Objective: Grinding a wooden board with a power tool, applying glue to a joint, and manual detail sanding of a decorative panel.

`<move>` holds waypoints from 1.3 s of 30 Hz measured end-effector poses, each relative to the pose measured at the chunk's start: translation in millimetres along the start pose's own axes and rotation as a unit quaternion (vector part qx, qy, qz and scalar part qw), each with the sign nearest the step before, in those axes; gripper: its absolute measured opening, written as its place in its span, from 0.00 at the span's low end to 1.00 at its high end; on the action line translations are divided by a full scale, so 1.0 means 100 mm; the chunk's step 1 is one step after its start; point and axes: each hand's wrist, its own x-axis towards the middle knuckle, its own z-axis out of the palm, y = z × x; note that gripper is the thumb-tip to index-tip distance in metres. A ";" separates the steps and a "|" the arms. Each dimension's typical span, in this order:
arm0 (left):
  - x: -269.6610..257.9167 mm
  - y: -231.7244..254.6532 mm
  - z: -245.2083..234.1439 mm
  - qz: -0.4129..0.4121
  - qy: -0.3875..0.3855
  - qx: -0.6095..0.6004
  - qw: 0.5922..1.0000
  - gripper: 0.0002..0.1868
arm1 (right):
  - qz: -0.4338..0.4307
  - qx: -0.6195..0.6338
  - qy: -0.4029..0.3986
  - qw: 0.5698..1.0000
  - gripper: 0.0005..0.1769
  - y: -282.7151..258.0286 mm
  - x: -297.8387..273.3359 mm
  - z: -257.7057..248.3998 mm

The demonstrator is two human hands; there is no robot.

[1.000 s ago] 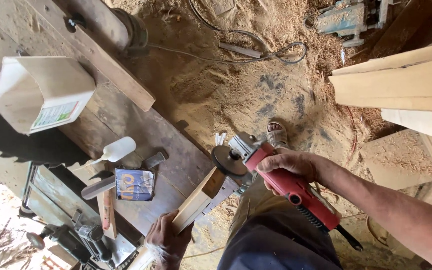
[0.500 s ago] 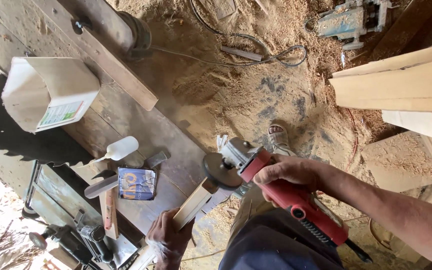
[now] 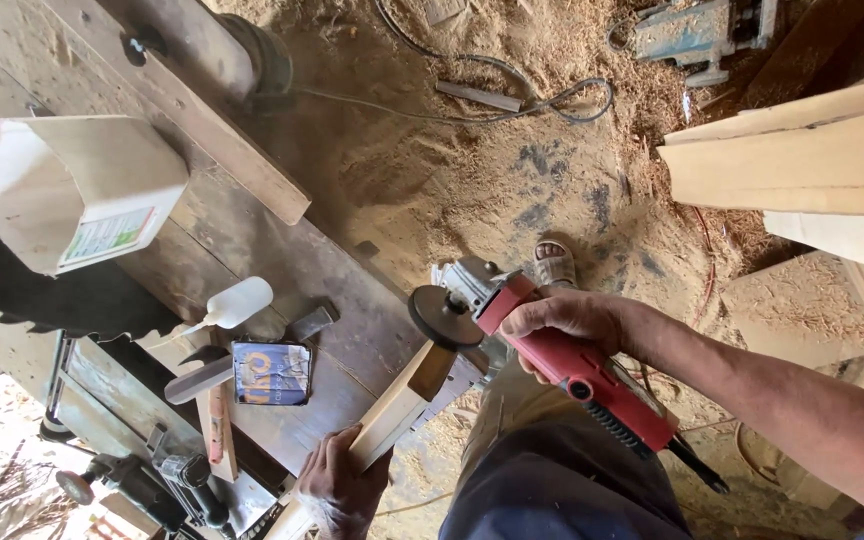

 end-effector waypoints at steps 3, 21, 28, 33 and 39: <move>-0.04 -0.04 0.01 -0.013 -0.012 -0.001 1.000 0.20 | -0.030 -0.020 -0.016 0.999 0.30 -0.08 -0.17 0.20; 1.41 0.18 0.14 -0.285 -0.382 -0.189 0.859 0.23 | -0.204 0.020 0.198 0.958 0.22 0.91 -0.75 -0.73; 1.30 0.12 1.01 -0.076 -0.223 -0.221 0.946 0.29 | -0.273 0.081 0.320 0.904 0.29 1.53 -1.14 -0.83; 0.96 0.26 0.69 0.128 0.088 -0.011 0.988 0.21 | -0.351 0.149 0.258 0.888 0.34 1.92 -1.03 -0.88; -1.09 -0.06 0.78 0.050 -0.146 0.077 0.985 0.81 | -0.376 0.134 0.248 0.883 0.33 2.20 -0.94 -0.79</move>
